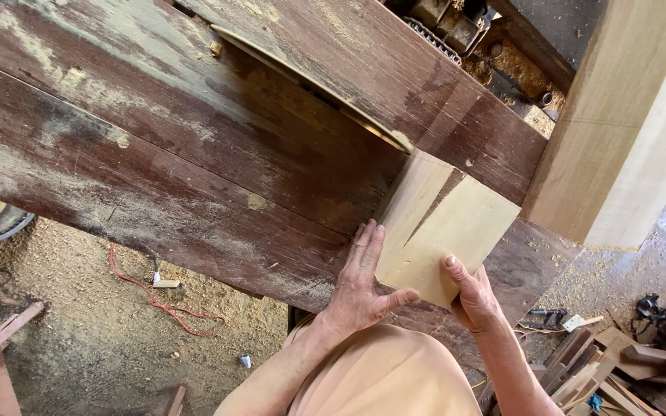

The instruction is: The person is using a table saw to cut a smaller block of wood from a larger plank.

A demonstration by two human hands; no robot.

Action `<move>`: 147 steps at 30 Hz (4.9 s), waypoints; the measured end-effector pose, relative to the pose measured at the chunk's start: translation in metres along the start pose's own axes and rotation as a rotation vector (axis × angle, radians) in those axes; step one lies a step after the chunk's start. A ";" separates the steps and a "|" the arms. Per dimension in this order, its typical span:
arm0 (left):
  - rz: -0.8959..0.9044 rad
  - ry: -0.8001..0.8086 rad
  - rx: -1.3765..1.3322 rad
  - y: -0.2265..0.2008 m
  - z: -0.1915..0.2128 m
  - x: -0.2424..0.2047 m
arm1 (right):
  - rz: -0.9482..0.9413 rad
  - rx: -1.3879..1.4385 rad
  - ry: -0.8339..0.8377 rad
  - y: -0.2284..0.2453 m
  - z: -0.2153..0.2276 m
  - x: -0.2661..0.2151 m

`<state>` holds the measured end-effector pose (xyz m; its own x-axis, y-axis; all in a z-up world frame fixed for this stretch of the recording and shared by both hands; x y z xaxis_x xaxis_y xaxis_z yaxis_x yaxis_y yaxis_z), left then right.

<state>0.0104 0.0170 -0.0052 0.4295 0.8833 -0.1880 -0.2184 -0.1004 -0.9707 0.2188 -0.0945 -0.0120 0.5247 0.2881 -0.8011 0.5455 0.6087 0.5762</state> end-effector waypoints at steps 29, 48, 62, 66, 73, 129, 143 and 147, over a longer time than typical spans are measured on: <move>0.005 -0.056 -0.024 0.001 0.001 -0.004 | 0.061 0.012 0.113 0.012 -0.020 -0.002; 0.093 -0.181 0.015 -0.013 0.012 -0.008 | 0.064 -0.043 0.058 0.024 -0.029 -0.008; 0.048 -0.062 0.042 -0.022 0.032 0.003 | 0.027 -0.054 0.072 0.000 0.005 0.030; 0.034 0.001 0.070 -0.024 0.039 0.013 | 0.035 -0.060 -0.028 -0.010 0.020 0.031; -0.029 0.034 0.128 -0.026 0.043 0.021 | 0.034 -0.061 -0.026 -0.013 0.027 0.024; 0.081 0.204 0.140 -0.008 0.044 0.022 | -0.187 -0.211 -0.056 0.010 -0.019 -0.006; 0.018 0.156 0.007 -0.012 0.051 0.023 | 0.055 0.002 0.001 0.018 -0.048 -0.019; 0.063 0.133 -0.133 -0.007 0.040 0.019 | 0.035 0.075 0.038 0.036 -0.062 -0.033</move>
<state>-0.0152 0.0526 0.0042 0.5328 0.8057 -0.2587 -0.1346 -0.2211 -0.9659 0.1812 -0.0363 0.0250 0.5198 0.3365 -0.7852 0.5753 0.5415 0.6130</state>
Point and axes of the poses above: each hand's wrist, its own x-axis towards the middle knuckle, its own z-axis out of the back of the hand, y = z × x, the point moved 2 cm from there along x, towards the middle knuckle, and after that the axes turned 6 degrees about -y, right-handed, at the moved point
